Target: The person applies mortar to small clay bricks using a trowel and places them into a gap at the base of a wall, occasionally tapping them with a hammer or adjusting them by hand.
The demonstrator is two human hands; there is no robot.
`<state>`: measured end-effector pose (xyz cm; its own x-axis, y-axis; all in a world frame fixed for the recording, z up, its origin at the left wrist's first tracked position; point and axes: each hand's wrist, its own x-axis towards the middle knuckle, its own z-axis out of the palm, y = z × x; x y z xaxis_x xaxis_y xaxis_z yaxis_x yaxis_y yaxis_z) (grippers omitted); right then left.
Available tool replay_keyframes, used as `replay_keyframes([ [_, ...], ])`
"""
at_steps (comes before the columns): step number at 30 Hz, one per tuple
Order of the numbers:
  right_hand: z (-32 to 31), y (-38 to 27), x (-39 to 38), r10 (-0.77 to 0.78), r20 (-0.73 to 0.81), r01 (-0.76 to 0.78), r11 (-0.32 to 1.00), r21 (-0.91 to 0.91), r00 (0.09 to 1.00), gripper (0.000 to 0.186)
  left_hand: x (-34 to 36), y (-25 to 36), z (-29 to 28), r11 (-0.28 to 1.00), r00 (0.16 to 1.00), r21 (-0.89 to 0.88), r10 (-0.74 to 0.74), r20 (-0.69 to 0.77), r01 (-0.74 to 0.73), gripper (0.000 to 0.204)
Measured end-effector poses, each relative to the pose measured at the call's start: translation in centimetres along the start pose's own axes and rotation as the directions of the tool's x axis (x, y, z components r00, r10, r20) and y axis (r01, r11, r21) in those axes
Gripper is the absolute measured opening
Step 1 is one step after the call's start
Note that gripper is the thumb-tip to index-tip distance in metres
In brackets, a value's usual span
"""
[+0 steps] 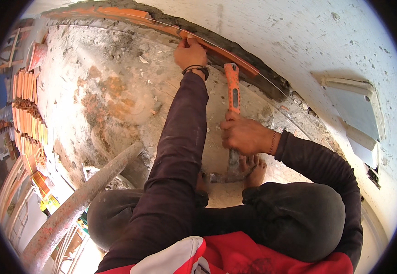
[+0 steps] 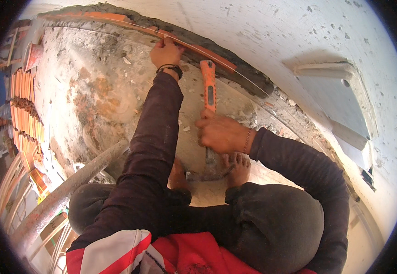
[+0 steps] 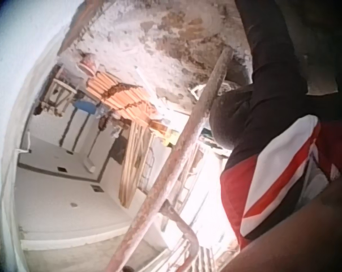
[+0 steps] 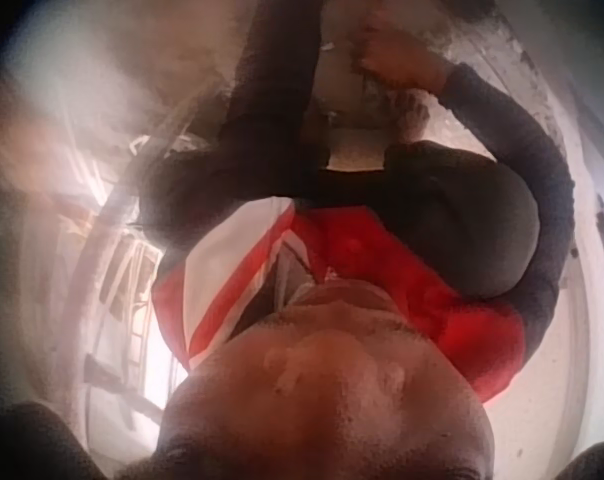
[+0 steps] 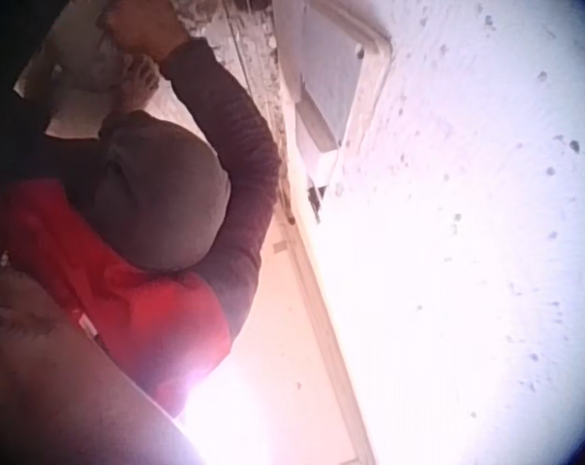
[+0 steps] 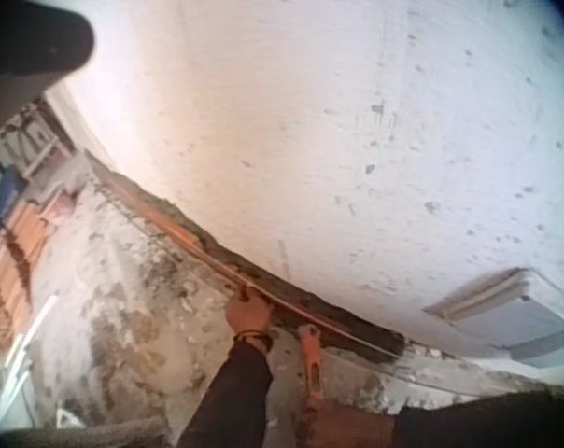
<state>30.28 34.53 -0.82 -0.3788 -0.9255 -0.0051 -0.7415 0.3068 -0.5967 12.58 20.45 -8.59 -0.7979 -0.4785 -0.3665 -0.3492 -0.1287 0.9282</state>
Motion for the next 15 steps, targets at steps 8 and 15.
replay_keyframes([
  [8,0.5,-0.3,-0.2,-0.008,-0.006,0.008,0.999,0.048,1.000,0.008,-0.2,0.5,-0.1,0.999,0.998,0.000,-0.041,0.037,0.041,0.027],
  [15,1.0,-1.1,-0.3,0.023,0.031,-0.024,0.998,0.051,0.999,0.011,0.2,0.4,-0.4,0.998,0.998,-0.023,-0.051,0.047,0.053,0.027],
])
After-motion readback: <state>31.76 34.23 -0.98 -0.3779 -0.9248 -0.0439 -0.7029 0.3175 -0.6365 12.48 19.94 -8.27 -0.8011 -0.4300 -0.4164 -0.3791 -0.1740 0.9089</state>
